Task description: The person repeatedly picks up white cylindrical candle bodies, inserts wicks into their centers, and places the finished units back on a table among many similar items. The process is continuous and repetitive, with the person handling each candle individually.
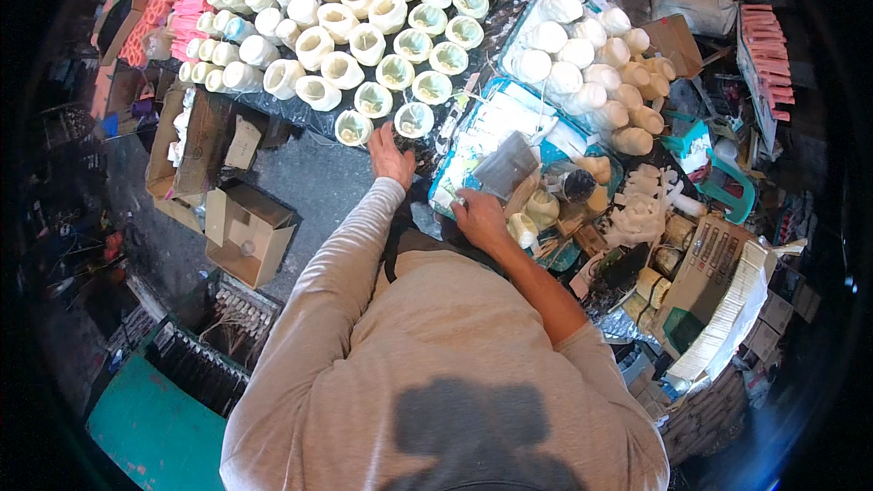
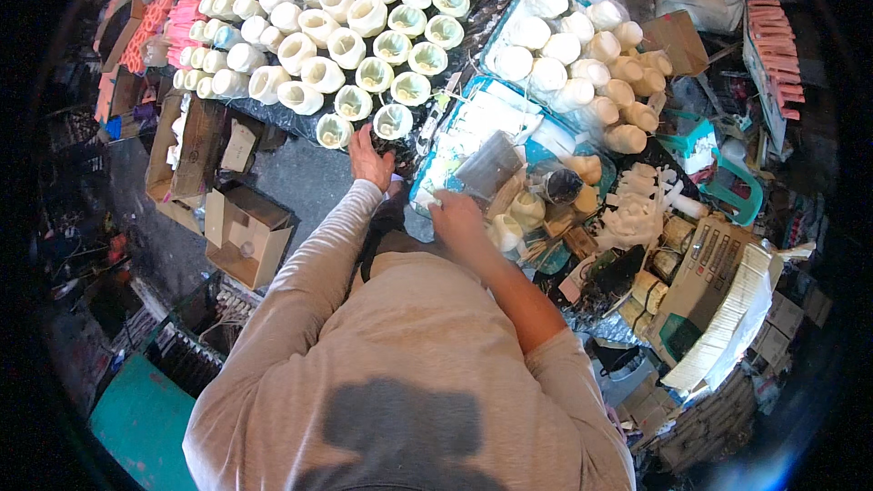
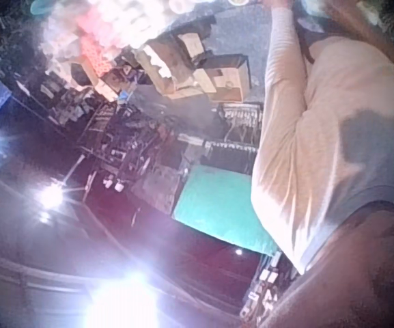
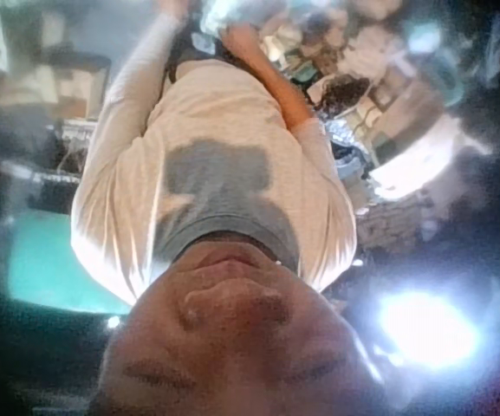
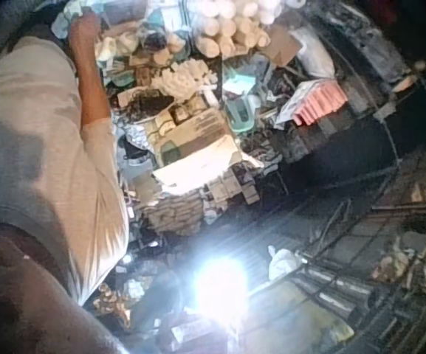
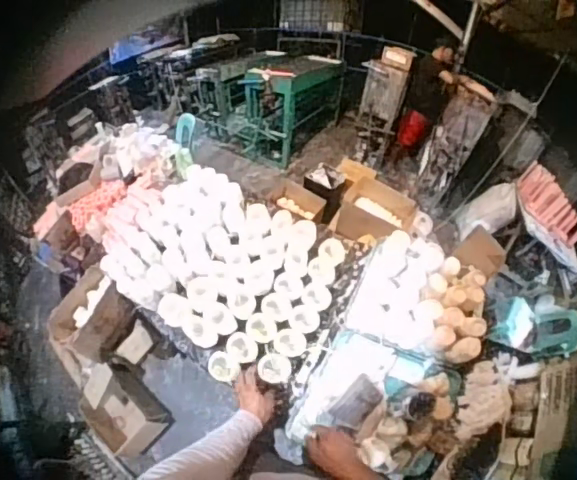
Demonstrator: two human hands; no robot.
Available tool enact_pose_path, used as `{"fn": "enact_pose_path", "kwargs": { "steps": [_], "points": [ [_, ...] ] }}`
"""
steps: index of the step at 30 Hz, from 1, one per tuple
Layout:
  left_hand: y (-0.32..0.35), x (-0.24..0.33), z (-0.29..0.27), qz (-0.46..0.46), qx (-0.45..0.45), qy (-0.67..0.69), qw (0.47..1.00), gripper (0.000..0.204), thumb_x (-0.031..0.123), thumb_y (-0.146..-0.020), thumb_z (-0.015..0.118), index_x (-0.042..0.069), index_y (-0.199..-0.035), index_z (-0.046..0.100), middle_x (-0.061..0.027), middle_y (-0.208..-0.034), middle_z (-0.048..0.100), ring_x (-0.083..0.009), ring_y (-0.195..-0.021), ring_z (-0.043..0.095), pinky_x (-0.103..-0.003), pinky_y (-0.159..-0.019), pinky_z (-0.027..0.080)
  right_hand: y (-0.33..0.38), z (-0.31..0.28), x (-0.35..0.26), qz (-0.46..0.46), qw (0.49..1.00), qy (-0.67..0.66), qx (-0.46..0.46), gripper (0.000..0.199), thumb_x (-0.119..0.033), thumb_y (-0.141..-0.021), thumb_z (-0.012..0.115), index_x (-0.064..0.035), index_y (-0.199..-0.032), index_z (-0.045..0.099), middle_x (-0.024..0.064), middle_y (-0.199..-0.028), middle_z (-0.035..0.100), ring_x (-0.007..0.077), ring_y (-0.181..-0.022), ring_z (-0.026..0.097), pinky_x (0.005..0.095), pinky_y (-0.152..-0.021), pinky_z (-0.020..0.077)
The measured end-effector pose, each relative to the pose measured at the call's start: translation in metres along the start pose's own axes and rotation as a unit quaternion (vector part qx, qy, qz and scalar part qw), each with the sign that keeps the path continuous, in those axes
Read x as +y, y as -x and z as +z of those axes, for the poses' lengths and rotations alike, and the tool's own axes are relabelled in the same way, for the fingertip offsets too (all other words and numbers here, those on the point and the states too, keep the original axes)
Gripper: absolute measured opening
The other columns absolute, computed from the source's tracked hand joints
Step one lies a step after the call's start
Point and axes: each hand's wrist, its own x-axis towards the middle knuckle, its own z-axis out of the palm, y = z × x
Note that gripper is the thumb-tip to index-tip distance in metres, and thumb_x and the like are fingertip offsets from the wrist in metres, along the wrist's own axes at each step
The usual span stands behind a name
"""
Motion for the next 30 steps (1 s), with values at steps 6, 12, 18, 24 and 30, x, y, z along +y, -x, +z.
{"fn": "enact_pose_path", "kwargs": {
  "steps": [6,12,18,24,30],
  "points": [
    [0.022,-0.013,-0.015,-0.132,-0.17,-0.044,0.976,0.051,0.014,-0.091,0.07,0.004,-0.138,0.054,-0.03,-0.113,0.072,-0.048,-0.106,0.07,-0.055,-0.094,0.055,-0.094,0.029,-0.038,-0.037,0.994,0.094,0.035,0.046,-0.023,-0.095,0.068,-0.0076,-0.138,0.061,0.0234,-0.098,0.073,0.0438,-0.089,0.073,0.0541,-0.08,0.0592],
    [0.066,-0.049,-0.036,-0.14,-0.18,-0.054,0.972,0.026,0.015,-0.089,0.069,0.005,-0.113,0.07,-0.0278,-0.104,0.075,-0.0479,-0.1,0.072,-0.054,-0.09,0.057,-0.145,0.045,-0.032,-0.047,0.99,0.134,0.025,0.024,-0.018,-0.092,0.064,-0.0051,-0.112,0.069,0.0233,-0.091,0.073,0.0425,-0.085,0.074,0.0541,-0.075,0.0598],
    [0.126,-0.104,-0.076,-0.184,-0.227,-0.126,0.948,0.026,0.015,-0.085,0.069,0.006,-0.11,0.071,-0.028,-0.102,0.075,-0.0457,-0.098,0.073,-0.052,-0.089,0.058,-0.147,0.059,-0.023,-0.095,0.984,0.142,0.058,0.017,-0.018,-0.089,0.066,-0.0058,-0.099,0.073,0.0205,-0.088,0.072,0.038,-0.079,0.075,0.0508,-0.07,0.0602],
    [0.14,-0.126,-0.064,-0.212,-0.232,-0.105,0.944,0.018,0.019,-0.086,0.069,0.005,-0.098,0.073,-0.0273,-0.1,0.075,-0.0465,-0.097,0.073,-0.052,-0.088,0.058,-0.158,0.063,-0.027,-0.089,0.986,0.129,0.057,0.022,-0.023,-0.087,0.072,-0.0057,-0.101,0.073,0.0221,-0.09,0.072,0.0423,-0.083,0.073,0.0544,-0.074,0.0593],
    [0.168,-0.189,-0.074,-0.215,-0.42,-0.25,0.845,0.039,0.033,-0.089,0.069,0.002,-0.113,0.074,-0.0248,-0.126,0.072,-0.0413,-0.122,0.068,-0.047,-0.104,0.055,-0.162,0.056,-0.031,-0.063,0.988,0.136,0.028,0.028,-0.023,-0.091,0.071,-0.0049,-0.112,0.071,0.0233,-0.096,0.072,0.0438,-0.083,0.073,0.0561,-0.074,0.0586]
  ]
}}
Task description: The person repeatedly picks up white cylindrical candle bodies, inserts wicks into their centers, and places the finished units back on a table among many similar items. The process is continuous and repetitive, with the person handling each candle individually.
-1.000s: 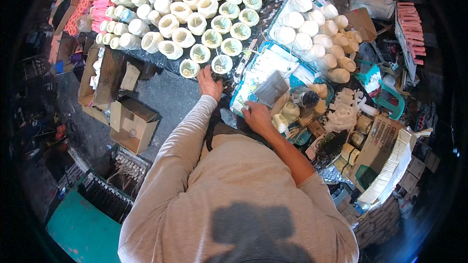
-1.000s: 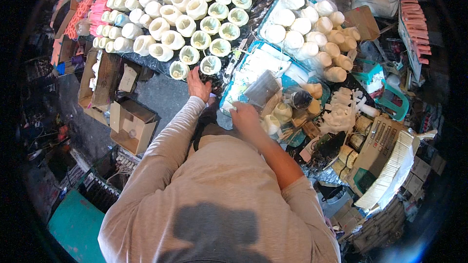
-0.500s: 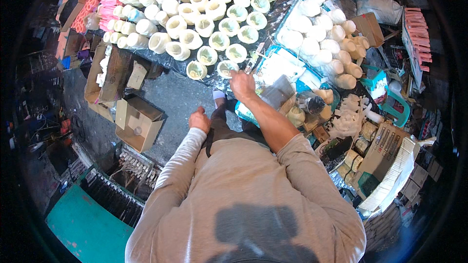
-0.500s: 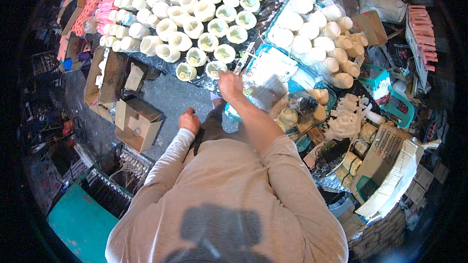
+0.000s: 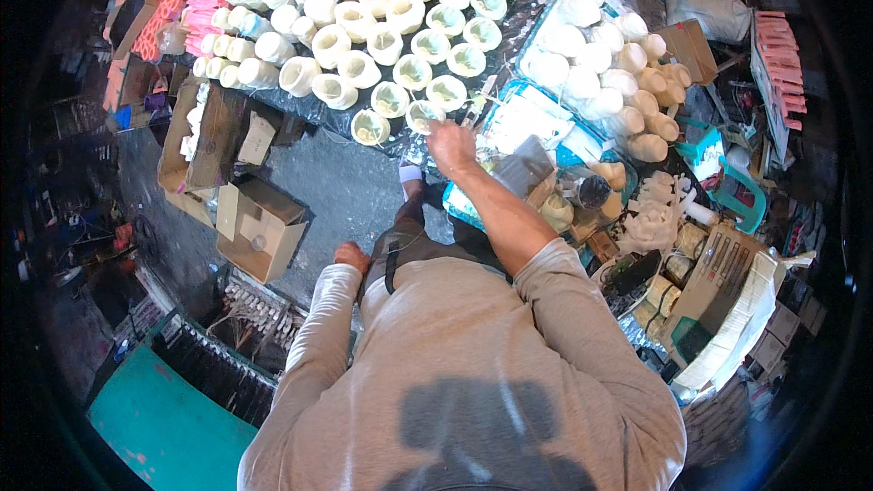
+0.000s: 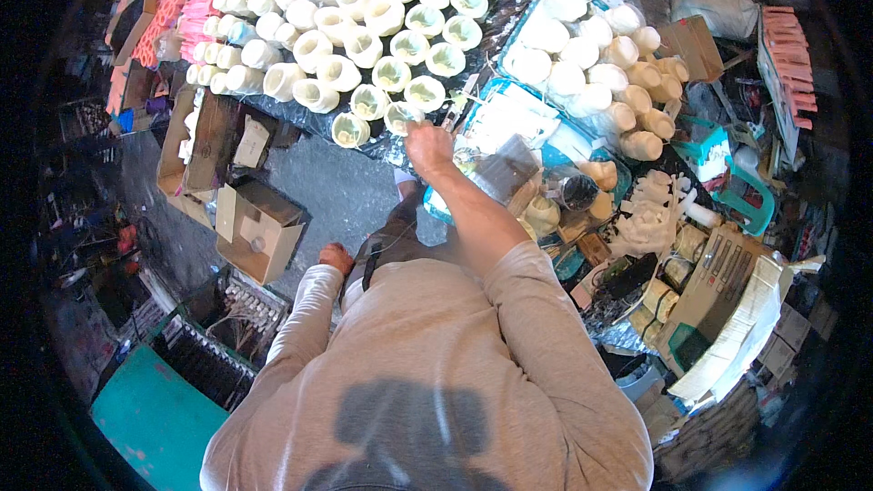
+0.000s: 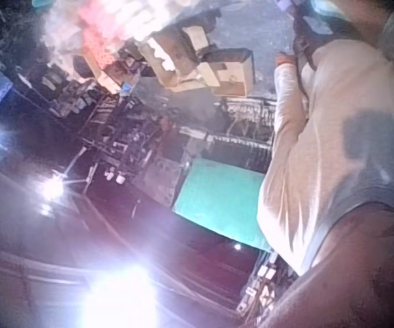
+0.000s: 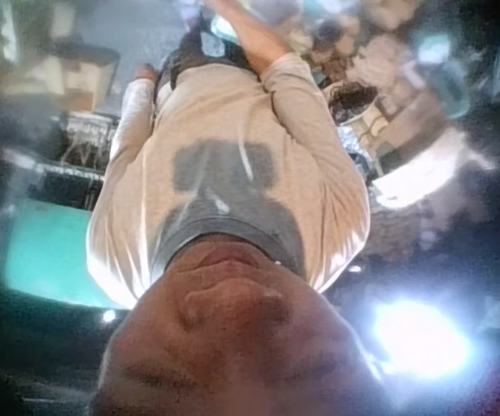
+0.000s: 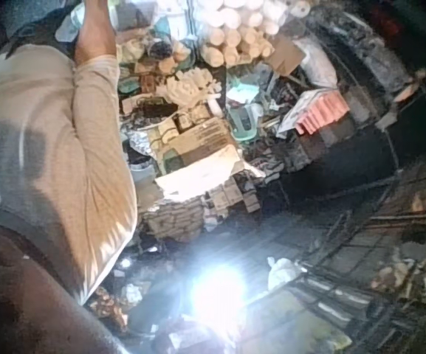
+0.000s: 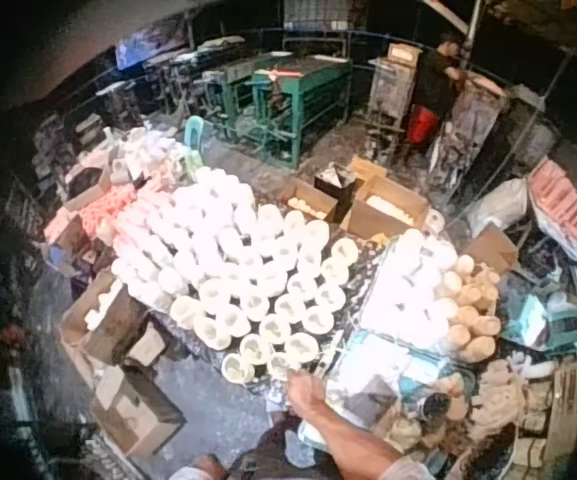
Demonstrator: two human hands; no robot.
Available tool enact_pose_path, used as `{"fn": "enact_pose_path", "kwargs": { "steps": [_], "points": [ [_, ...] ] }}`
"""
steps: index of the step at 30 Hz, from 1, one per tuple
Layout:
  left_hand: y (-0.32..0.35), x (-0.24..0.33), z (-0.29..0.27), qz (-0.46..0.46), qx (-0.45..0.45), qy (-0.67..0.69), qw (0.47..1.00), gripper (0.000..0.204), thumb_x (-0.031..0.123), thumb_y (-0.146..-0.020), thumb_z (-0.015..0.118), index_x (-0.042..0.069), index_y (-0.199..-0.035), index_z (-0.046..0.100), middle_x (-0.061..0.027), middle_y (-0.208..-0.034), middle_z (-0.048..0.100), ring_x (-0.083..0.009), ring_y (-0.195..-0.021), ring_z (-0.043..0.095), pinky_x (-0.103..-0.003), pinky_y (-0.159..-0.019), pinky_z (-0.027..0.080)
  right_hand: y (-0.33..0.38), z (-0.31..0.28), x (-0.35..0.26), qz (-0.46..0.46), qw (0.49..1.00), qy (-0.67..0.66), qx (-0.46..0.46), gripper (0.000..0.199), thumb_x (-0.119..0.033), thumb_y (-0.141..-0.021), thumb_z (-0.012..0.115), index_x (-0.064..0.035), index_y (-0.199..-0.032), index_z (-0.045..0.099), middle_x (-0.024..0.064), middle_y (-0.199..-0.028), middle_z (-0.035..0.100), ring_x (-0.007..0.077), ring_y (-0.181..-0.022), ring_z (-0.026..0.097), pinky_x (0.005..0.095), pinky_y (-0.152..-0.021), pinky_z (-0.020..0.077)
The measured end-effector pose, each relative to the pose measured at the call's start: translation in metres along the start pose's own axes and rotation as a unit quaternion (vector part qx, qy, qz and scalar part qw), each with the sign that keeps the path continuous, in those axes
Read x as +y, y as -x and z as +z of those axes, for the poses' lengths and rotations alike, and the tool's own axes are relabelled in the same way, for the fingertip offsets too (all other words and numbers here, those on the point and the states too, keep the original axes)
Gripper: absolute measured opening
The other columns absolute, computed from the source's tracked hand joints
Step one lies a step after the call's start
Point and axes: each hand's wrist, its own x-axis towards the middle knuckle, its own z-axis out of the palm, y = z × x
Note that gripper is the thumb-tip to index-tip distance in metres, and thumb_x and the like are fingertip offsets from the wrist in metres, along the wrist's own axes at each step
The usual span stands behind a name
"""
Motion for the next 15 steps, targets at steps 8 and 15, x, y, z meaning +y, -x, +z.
{"fn": "enact_pose_path", "kwargs": {
  "steps": [8,15],
  "points": [
    [-0.013,0.006,-0.021,-0.025,0.071,0.035,0.997,0.066,0.052,-0.091,0.074,0.001,-0.132,0.066,-0.0268,-0.131,0.069,-0.0457,-0.124,0.065,-0.051,-0.106,0.053,0.052,-0.03,-0.002,-0.051,0.999,-0.018,0.006,0.064,-0.024,-0.096,0.065,-0.0105,-0.156,0.044,0.022,-0.096,0.071,0.0436,-0.081,0.074,0.055,-0.07,0.06],
    [-0.019,0.126,-0.116,0.234,0.286,0.149,0.917,0.058,0.04,-0.093,0.077,0.004,-0.136,0.063,-0.0225,-0.124,0.069,-0.0416,-0.096,0.071,-0.048,-0.086,0.059,0.06,-0.019,0.029,0.168,0.961,-0.207,0.078,0.044,-0.04,-0.093,0.078,-0.0018,-0.114,0.075,0.0203,-0.084,0.074,0.0347,-0.078,0.073,0.0454,-0.072,0.057]
  ]
}}
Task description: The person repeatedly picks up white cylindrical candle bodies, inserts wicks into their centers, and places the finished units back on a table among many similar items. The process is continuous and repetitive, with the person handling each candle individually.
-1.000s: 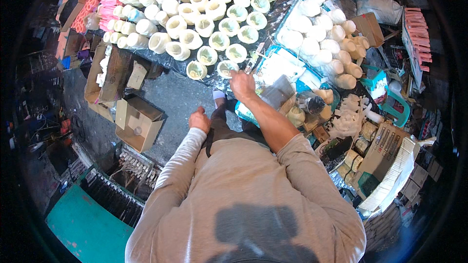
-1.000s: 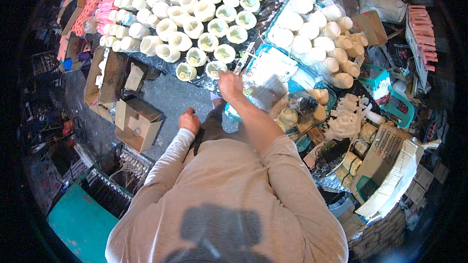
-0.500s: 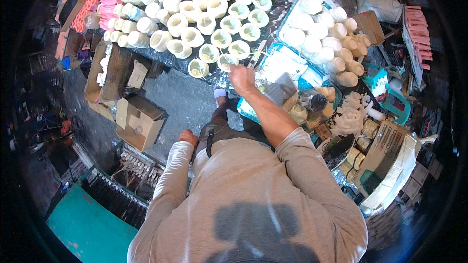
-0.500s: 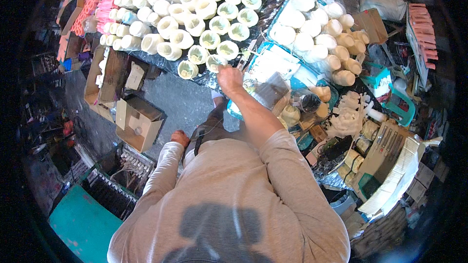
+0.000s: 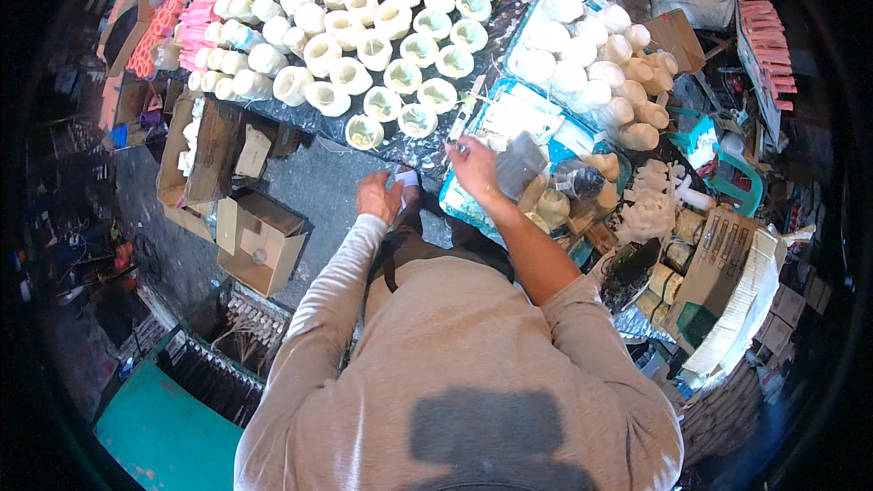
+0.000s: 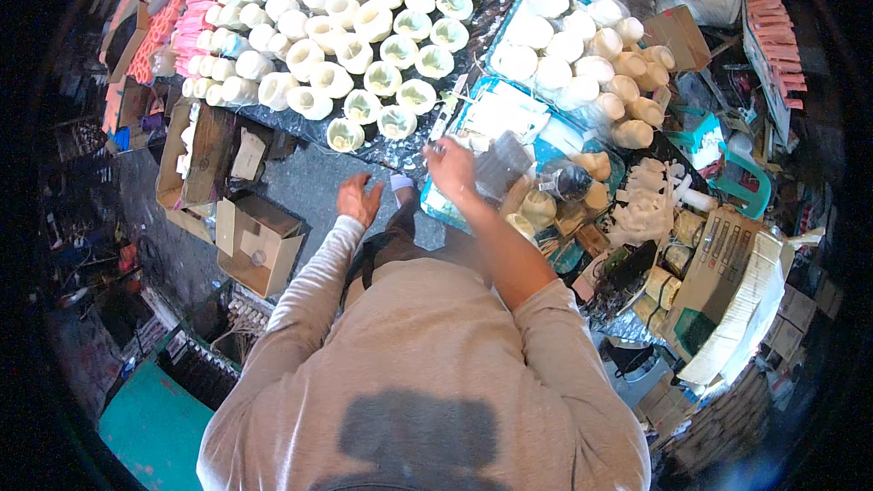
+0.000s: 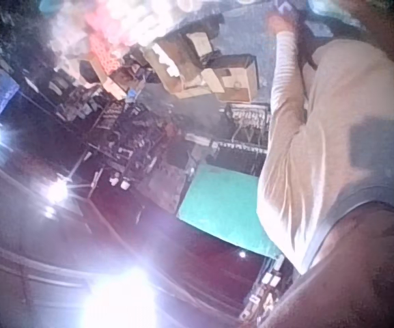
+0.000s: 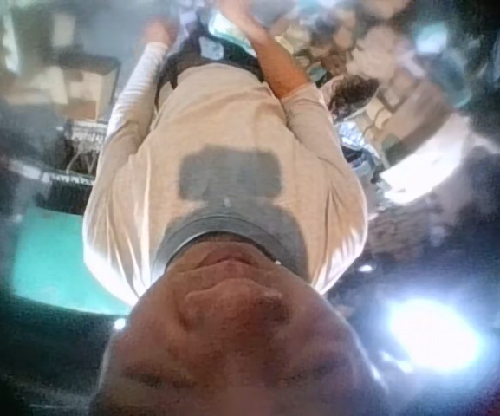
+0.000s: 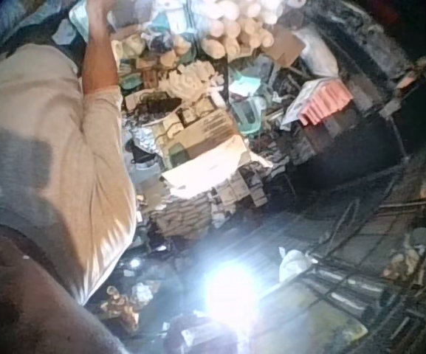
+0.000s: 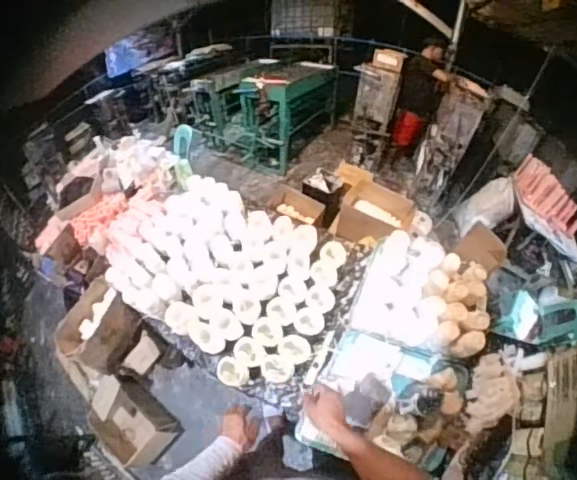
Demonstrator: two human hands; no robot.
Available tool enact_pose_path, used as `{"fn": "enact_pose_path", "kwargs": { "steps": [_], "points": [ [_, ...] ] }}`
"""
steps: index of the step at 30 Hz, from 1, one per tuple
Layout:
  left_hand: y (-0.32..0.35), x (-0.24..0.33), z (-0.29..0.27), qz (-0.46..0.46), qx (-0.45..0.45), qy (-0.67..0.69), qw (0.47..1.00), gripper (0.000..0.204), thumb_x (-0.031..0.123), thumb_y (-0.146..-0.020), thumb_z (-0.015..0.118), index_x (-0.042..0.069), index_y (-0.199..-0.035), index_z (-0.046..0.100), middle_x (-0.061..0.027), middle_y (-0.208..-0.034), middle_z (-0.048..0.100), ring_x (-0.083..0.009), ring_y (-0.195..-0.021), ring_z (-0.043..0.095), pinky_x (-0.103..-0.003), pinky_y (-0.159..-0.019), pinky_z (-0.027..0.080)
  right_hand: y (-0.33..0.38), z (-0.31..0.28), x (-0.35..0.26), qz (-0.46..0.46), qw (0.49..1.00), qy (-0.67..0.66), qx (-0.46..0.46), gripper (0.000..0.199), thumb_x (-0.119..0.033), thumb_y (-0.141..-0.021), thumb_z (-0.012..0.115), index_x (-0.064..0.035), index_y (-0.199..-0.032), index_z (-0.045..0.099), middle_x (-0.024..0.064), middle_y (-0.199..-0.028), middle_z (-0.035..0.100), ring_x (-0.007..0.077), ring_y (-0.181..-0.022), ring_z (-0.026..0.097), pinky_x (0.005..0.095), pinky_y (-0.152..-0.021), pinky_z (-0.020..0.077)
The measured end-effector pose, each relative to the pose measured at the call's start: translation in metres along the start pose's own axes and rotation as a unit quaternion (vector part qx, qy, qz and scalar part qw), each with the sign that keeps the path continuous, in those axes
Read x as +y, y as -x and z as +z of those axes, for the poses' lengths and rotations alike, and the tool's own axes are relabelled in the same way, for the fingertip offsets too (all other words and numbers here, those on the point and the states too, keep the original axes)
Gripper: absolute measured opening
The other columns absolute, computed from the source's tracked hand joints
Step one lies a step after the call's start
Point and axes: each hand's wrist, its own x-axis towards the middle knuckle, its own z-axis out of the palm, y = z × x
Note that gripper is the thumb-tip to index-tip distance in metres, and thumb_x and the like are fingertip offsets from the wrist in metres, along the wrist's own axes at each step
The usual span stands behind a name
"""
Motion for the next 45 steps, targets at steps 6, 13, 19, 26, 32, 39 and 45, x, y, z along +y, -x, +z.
{"fn": "enact_pose_path", "kwargs": {
  "steps": [6,13,19,26,32,39,45],
  "points": [
    [-0.073,0.077,0.011,-0.284,-0.052,0.602,0.745,0.057,0.029,-0.099,0.073,0.003,-0.143,0.049,-0.0197,-0.112,0.066,-0.0332,-0.087,0.074,-0.038,-0.069,0.063,-0.084,0.018,-0.011,0.154,0.968,-0.2,0.006,0.04,-0.036,-0.09,0.082,-0.0005,-0.108,0.076,0.0162,-0.089,0.077,0.0258,-0.075,0.068,0.0398,-0.069,0.0515],
    [-0.088,0.097,0.003,-0.246,-0.058,0.714,0.652,0.038,0.006,-0.101,0.058,0.002,-0.137,0.048,-0.0208,-0.115,0.066,-0.0337,-0.092,0.075,-0.039,-0.071,0.065,-0.1,0.025,-0.022,0.266,0.819,-0.507,-0.043,0.016,-0.012,-0.086,0.078,-0.0072,-0.097,0.068,0.0065,-0.077,0.065,0.0122,-0.047,0.044,0.0274,-0.04,0.0289],
    [-0.087,0.105,-0.007,-0.27,-0.059,0.71,0.648,0.04,-0.001,-0.1,0.057,-0.004,-0.138,0.044,-0.022,-0.117,0.067,-0.033,-0.095,0.075,-0.039,-0.074,0.066,-0.101,0.025,-0.016,0.242,0.838,-0.49,-0.011,0.032,-0.017,-0.089,0.079,-0.005,-0.115,0.064,0.0101,-0.087,0.068,0.0107,-0.048,0.044,0.0265,-0.038,0.0289],
    [-0.096,0.107,-0.003,-0.241,-0.067,0.736,0.629,0.033,0.002,-0.102,0.058,-0.003,-0.134,0.049,-0.02,-0.117,0.067,-0.0326,-0.097,0.074,-0.042,-0.083,0.065,-0.109,0.018,-0.013,0.234,0.832,-0.496,-0.082,0.045,-0.021,-0.091,0.082,-0.0046,-0.126,0.06,0.0084,-0.091,0.069,0.0085,-0.051,0.047,0.0248,-0.039,0.0299],
    [-0.083,0.103,-0.006,-0.273,-0.073,0.697,0.659,0.041,0.015,-0.101,0.068,-0.002,-0.134,0.05,-0.0188,-0.115,0.065,-0.0315,-0.095,0.073,-0.04,-0.079,0.065,-0.067,0.012,0.002,0.155,0.892,-0.424,-0.015,0.015,-0.014,-0.1,0.069,-0.006,-0.113,0.068,0.0006,-0.086,0.068,0.0103,-0.062,0.055,0.0264,-0.054,0.0431],
    [-0.013,0.107,-0.002,0.027,-0.148,0.494,0.856,0.022,0.019,-0.104,0.072,0.001,-0.117,0.073,-0.0012,-0.088,0.073,-0.0086,-0.076,0.063,-0.027,-0.064,0.053,0.058,-0.039,-0.002,-0.066,0.973,-0.214,-0.063,0.013,-0.006,-0.101,0.059,-0.0017,-0.108,0.069,0.0031,-0.088,0.076,0.0118,-0.069,0.062,0.0308,-0.062,0.0499],
    [-0.007,0.123,-0.008,0.089,-0.199,0.393,0.893,0.01,0.009,-0.099,0.07,0.002,-0.094,0.072,-0.0035,-0.085,0.073,-0.0108,-0.075,0.064,-0.028,-0.07,0.052,0.09,-0.077,-0.003,0.1,0.938,-0.294,-0.151,0.012,-0.014,-0.103,0.069,-0.0024,-0.101,0.07,0.0031,-0.085,0.075,0.0066,-0.062,0.059,0.026,-0.055,0.0463]
  ]
}}
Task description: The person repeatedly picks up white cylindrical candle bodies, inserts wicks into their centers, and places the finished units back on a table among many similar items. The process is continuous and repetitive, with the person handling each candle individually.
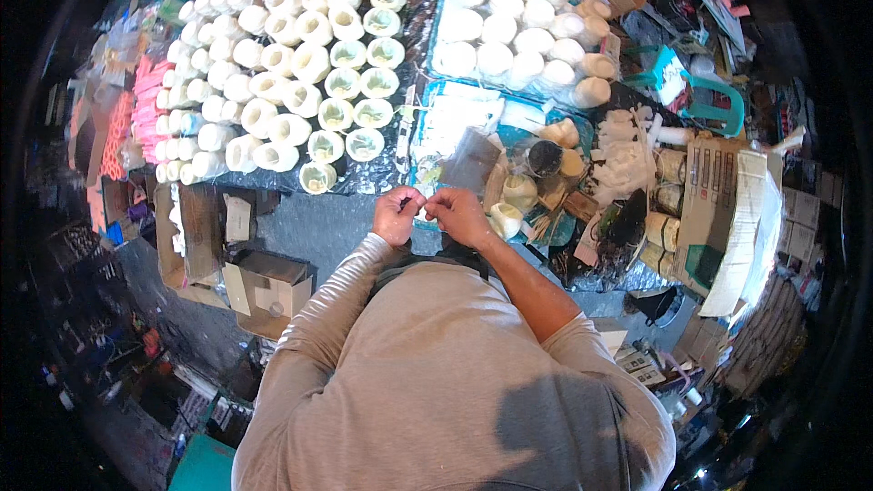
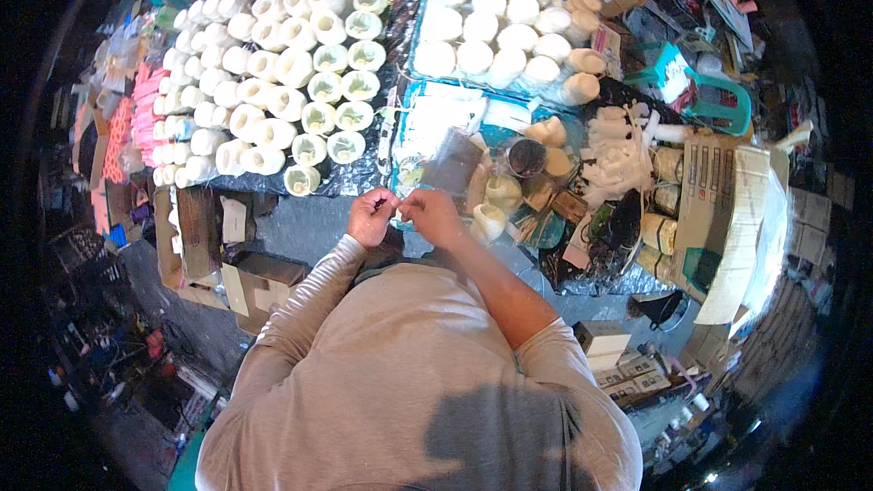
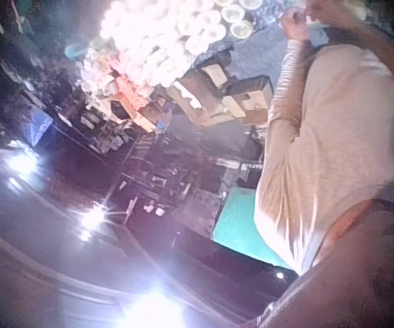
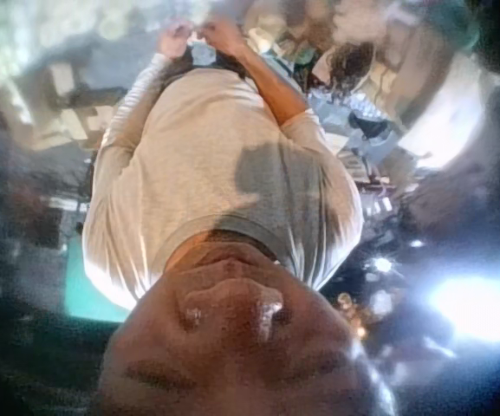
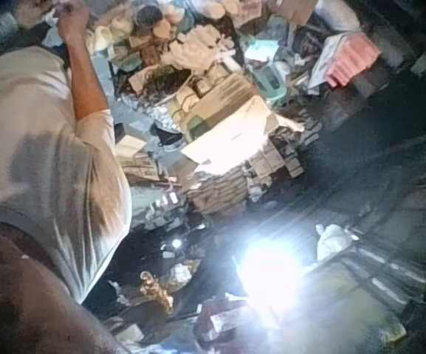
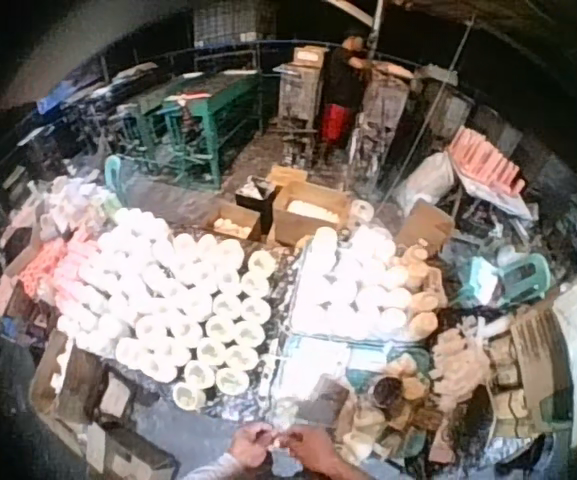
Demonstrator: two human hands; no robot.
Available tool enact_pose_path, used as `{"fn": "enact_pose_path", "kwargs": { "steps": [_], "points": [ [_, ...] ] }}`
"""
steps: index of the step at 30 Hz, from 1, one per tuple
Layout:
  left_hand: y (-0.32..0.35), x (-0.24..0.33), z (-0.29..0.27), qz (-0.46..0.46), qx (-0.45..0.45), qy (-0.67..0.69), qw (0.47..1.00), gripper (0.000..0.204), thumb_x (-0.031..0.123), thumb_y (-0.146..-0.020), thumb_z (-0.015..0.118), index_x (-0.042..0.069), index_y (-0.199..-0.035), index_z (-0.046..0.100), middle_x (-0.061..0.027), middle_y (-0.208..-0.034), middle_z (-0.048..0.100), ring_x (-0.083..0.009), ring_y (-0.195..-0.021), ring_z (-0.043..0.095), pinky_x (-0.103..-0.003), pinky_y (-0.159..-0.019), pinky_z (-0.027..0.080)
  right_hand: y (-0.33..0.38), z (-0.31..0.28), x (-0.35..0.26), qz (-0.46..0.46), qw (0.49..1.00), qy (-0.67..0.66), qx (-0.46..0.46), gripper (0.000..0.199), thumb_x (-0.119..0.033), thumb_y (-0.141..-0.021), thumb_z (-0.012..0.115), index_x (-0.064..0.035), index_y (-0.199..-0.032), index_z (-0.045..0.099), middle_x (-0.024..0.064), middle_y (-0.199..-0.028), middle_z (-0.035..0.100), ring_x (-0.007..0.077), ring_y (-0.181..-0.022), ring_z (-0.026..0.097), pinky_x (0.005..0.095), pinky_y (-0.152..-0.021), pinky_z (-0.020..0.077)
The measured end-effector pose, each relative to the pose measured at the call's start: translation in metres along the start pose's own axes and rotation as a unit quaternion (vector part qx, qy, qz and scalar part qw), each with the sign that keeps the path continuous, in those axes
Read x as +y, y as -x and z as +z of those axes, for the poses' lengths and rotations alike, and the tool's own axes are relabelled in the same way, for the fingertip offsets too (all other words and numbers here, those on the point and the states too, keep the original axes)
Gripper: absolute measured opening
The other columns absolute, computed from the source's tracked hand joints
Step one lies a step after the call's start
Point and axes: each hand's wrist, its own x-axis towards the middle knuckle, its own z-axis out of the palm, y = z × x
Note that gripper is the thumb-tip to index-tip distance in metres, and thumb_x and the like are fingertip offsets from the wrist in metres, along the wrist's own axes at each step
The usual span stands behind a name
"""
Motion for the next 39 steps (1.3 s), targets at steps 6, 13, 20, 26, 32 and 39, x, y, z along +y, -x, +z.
{"fn": "enact_pose_path", "kwargs": {
  "steps": [6,13,20,26,32,39],
  "points": [
    [-0.009,0.03,0.005,0.143,-0.082,-0.16,0.973,0.01,0.011,-0.096,0.072,0.001,-0.096,0.073,-0.0056,-0.086,0.073,-0.0138,-0.079,0.065,-0.032,-0.073,0.053,0.025,-0.024,0.013,0.08,0.985,-0.143,-0.043,0.015,-0.015,-0.103,0.072,-0.0014,-0.096,0.071,0.0062,-0.082,0.074,0.0064,-0.053,0.054,0.0245,-0.048,0.0424],
    [-0.011,0.035,0.043,0.016,-0.139,-0.122,0.983,0.019,0.019,-0.101,0.071,0.001,-0.096,0.071,-0.0018,-0.082,0.069,-0.0079,-0.077,0.059,-0.029,-0.07,0.049,0.047,-0.034,0.041,0.087,0.945,-0.313,0.041,0.019,-0.02,-0.103,0.074,-0.0016,-0.101,0.071,0.0069,-0.081,0.072,0.0062,-0.053,0.053,0.0245,-0.046,0.0406],
    [-0.028,0.036,0.096,-0.086,-0.124,-0.099,0.983,0.02,0.022,-0.098,0.075,0.002,-0.1,0.071,-0.0044,-0.08,0.07,-0.0138,-0.073,0.062,-0.033,-0.064,0.049,0.08,-0.036,0.073,0.065,0.959,-0.205,0.182,0.016,-0.02,-0.106,0.069,-0.0036,-0.106,0.069,0.0054,-0.081,0.07,0.0052,-0.052,0.048,0.0239,-0.046,0.0371],
    [-0.058,0.029,0.175,0.113,-0.128,-0.377,0.91,0.037,0.029,-0.091,0.081,0.007,-0.119,0.071,-0.0232,-0.128,0.064,-0.0438,-0.114,0.063,-0.053,-0.099,0.052,0.133,-0.06,0.104,0.086,0.89,-0.336,0.295,0.02,-0.022,-0.11,0.064,-0.0026,-0.109,0.065,0.0043,-0.077,0.065,0.0043,-0.05,0.041,0.0242,-0.044,0.0314],
    [-0.05,0.034,0.186,0.202,-0.14,-0.429,0.869,0.029,0.025,-0.085,0.082,0.005,-0.105,0.076,-0.0178,-0.123,0.059,-0.0418,-0.119,0.057,-0.052,-0.104,0.047,0.136,-0.069,0.115,0.057,0.852,-0.415,0.316,0.016,-0.019,-0.111,0.062,-0.0032,-0.114,0.063,0.0046,-0.084,0.064,0.0053,-0.056,0.041,0.0245,-0.05,0.0341],
    [-0.028,0.059,0.119,0.264,0.008,-0.223,0.938,0.021,0.008,-0.088,0.081,0.001,-0.106,0.074,-0.0129,-0.115,0.071,-0.0292,-0.107,0.065,-0.042,-0.097,0.052,0.131,-0.064,0.126,0.008,0.884,-0.339,0.322,0.015,-0.016,-0.109,0.064,-0.0023,-0.115,0.064,0.002,-0.086,0.064,0.006,-0.059,0.044,0.0229,-0.053,0.0356]
  ]
}}
